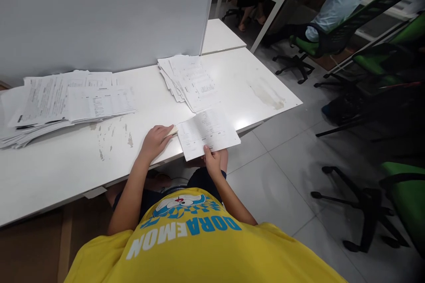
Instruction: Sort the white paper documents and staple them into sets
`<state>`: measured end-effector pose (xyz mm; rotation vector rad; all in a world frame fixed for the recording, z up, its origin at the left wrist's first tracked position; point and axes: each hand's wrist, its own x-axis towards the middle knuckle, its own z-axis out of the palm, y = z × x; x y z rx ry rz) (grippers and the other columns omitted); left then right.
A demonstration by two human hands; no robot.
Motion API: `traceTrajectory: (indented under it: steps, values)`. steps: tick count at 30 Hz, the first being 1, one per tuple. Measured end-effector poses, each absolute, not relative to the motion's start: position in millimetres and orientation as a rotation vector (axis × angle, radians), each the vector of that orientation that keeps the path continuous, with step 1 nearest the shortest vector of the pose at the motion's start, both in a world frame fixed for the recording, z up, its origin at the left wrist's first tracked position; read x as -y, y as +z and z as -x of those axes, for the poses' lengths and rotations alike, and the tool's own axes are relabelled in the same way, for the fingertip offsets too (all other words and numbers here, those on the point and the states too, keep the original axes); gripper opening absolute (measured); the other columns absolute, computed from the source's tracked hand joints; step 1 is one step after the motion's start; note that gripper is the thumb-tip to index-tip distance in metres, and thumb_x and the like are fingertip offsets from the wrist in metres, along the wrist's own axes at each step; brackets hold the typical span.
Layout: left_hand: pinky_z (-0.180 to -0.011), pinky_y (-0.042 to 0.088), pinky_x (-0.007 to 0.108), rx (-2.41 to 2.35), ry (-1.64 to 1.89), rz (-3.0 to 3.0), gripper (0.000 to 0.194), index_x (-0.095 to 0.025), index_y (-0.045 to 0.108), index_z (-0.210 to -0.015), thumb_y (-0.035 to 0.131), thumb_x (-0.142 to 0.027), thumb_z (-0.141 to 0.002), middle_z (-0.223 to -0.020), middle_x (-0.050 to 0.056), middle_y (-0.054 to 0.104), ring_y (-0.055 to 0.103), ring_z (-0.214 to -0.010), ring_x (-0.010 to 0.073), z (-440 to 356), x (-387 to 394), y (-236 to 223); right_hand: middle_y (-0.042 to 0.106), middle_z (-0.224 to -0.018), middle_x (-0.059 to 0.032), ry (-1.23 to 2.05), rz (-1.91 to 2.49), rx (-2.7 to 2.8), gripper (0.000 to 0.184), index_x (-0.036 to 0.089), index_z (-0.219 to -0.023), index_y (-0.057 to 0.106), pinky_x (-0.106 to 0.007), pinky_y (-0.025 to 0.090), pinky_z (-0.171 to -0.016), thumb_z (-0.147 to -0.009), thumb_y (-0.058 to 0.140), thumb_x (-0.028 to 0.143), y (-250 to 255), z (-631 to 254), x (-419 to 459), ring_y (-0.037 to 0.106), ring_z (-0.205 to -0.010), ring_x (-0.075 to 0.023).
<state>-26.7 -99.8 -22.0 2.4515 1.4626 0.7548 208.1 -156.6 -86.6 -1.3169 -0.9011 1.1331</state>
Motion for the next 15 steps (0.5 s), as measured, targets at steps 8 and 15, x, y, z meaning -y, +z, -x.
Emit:
traceTrajectory:
  steps: [8, 15]
  values:
    - [-0.09, 0.048, 0.042, -1.437, 0.754, -2.529, 0.045, -0.015, 0.055, -0.132, 0.039, -0.04, -0.098, -0.112, 0.011, 0.07, 0.056, -0.105, 0.0256, 24.8, 99.4, -23.6, 0.05, -0.052, -0.0012, 1.166, 1.3, 0.935, 0.038, 0.021, -0.062, 0.052, -0.027, 0.041, -0.05, -0.08, 0.058, 0.053, -83.0, -204.6, 159.2, 0.049, -0.054, -0.0161]
    - [-0.101, 0.046, 0.045, -1.397, 0.663, -2.557, 0.044, -0.018, 0.056, -0.131, 0.038, -0.04, -0.098, -0.124, 0.01, 0.066, 0.054, -0.124, 0.0268, 27.7, 92.9, -25.7, 0.037, -0.04, 0.0048, 1.227, 1.286, 0.823, 0.049, 0.023, -0.049, 0.041, -0.026, 0.036, -0.044, -0.074, 0.061, 0.059, -76.2, -198.1, 150.5, 0.037, -0.04, -0.0095]
